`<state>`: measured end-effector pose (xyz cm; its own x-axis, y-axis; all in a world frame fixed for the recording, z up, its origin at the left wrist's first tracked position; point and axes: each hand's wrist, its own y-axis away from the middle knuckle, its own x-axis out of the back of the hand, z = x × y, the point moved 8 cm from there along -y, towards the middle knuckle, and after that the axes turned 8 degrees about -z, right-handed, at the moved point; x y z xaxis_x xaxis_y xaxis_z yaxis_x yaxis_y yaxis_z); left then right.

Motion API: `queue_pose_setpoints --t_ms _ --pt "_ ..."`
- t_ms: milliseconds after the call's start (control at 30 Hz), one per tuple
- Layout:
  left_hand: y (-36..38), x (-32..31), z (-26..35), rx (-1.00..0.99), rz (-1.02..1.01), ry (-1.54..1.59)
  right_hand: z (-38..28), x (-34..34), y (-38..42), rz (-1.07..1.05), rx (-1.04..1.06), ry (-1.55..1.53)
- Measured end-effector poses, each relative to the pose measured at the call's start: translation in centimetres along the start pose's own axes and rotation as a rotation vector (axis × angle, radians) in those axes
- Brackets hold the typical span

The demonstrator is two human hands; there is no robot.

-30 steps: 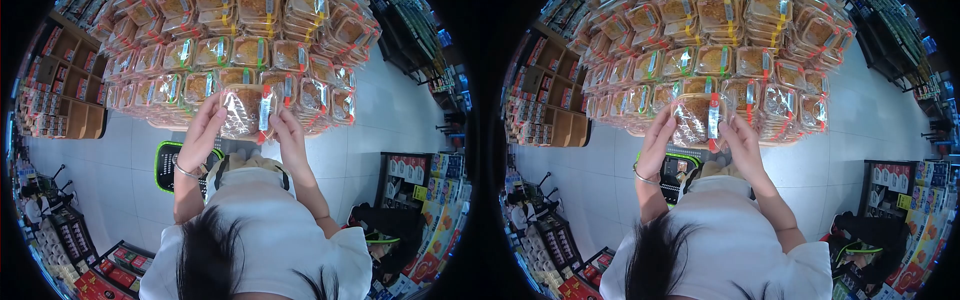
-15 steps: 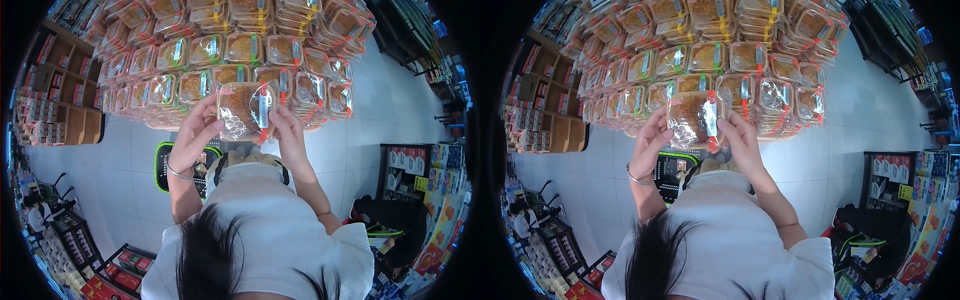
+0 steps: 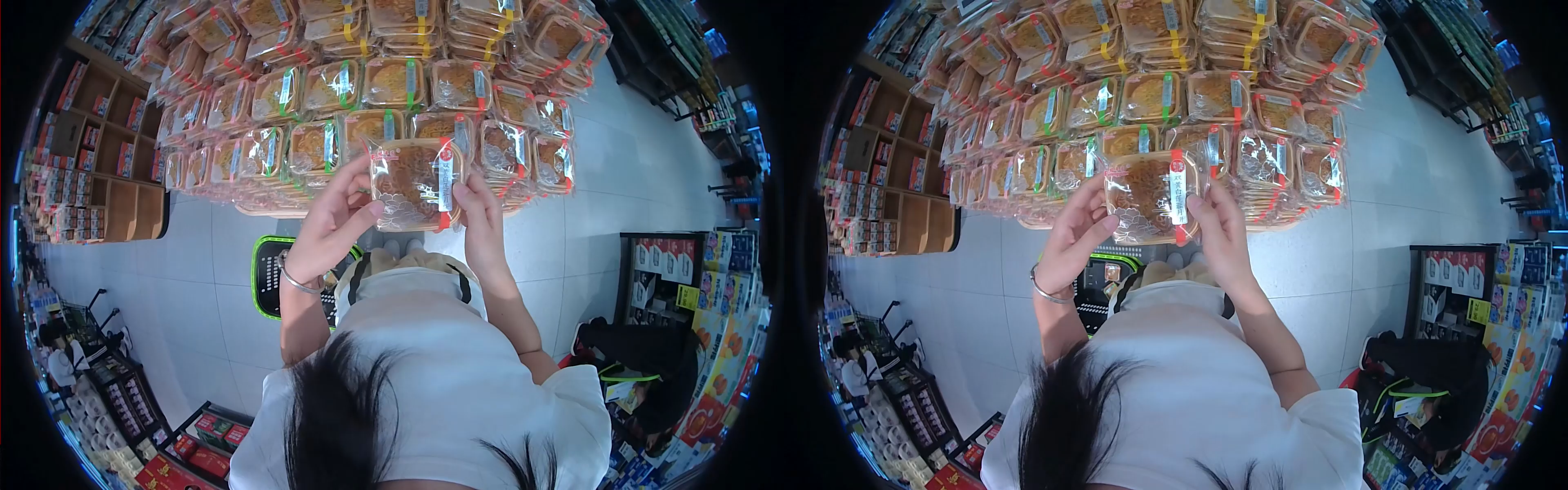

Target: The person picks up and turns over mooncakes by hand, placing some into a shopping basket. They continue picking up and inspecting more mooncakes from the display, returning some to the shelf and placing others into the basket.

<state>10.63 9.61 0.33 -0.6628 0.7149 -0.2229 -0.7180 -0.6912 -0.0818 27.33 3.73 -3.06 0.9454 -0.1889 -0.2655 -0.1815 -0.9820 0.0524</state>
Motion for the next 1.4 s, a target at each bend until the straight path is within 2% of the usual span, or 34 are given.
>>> queue_pose_setpoints --t_ms 67,133,300,400,600,733,800,833,900,1033,1133,1200,1300,1400 --pt "-0.5 -0.2 -0.5 0.04 -0.01 -0.005 -0.2 0.4 0.0 0.035 -0.018 0.047" --pt "-1.0 -0.8 -0.8 0.063 0.006 0.031 -1.5 0.3 -0.1 0.024 0.109 -0.019" --pt "-3.2 -2.0 -1.9 0.093 -0.002 0.051 -2.3 2.7 -0.6 0.107 0.172 -0.01" --pt "-6.6 -4.2 -1.9 -0.008 -0.111 0.037 -2.7 6.2 -1.1 0.203 0.182 0.032" --pt "-11.1 -8.3 -4.3 0.041 -0.302 -0.002 -5.9 11.6 -0.7 0.467 0.207 0.156" --pt "-12.0 -9.5 -5.4 0.031 -0.313 -0.014 -6.0 14.2 -0.1 0.497 0.203 0.187" --pt "-11.3 -10.5 -5.6 0.167 -0.386 -0.032 -5.7 15.6 0.4 0.533 0.21 0.179" --pt "-11.1 -10.7 -6.0 0.17 -0.389 -0.031 -5.5 16.3 0.8 0.566 0.219 0.169" --pt "-10.9 -11.1 -5.8 0.006 -0.367 -0.07 -5.6 17.0 1.3 0.618 0.23 0.191" --pt "-10.2 -11.0 -5.5 -0.034 -0.397 -0.282 -5.5 18.8 2.0 0.7 0.236 0.227" --pt "-10.0 -10.3 -4.7 -0.112 -0.326 -0.412 -5.5 18.8 2.0 0.713 0.221 0.229" --pt "-9.9 -9.6 -3.3 -0.164 -0.268 -0.649 -5.2 18.7 1.6 0.705 0.189 0.239" --pt "-9.6 -8.6 -2.9 -0.257 -0.15 -0.748 -4.7 18.1 0.5 0.66 0.132 0.252" --pt "-9.5 -7.9 -2.8 -0.261 -0.096 -0.816 -3.4 17.1 -0.8 0.578 0.089 0.236"
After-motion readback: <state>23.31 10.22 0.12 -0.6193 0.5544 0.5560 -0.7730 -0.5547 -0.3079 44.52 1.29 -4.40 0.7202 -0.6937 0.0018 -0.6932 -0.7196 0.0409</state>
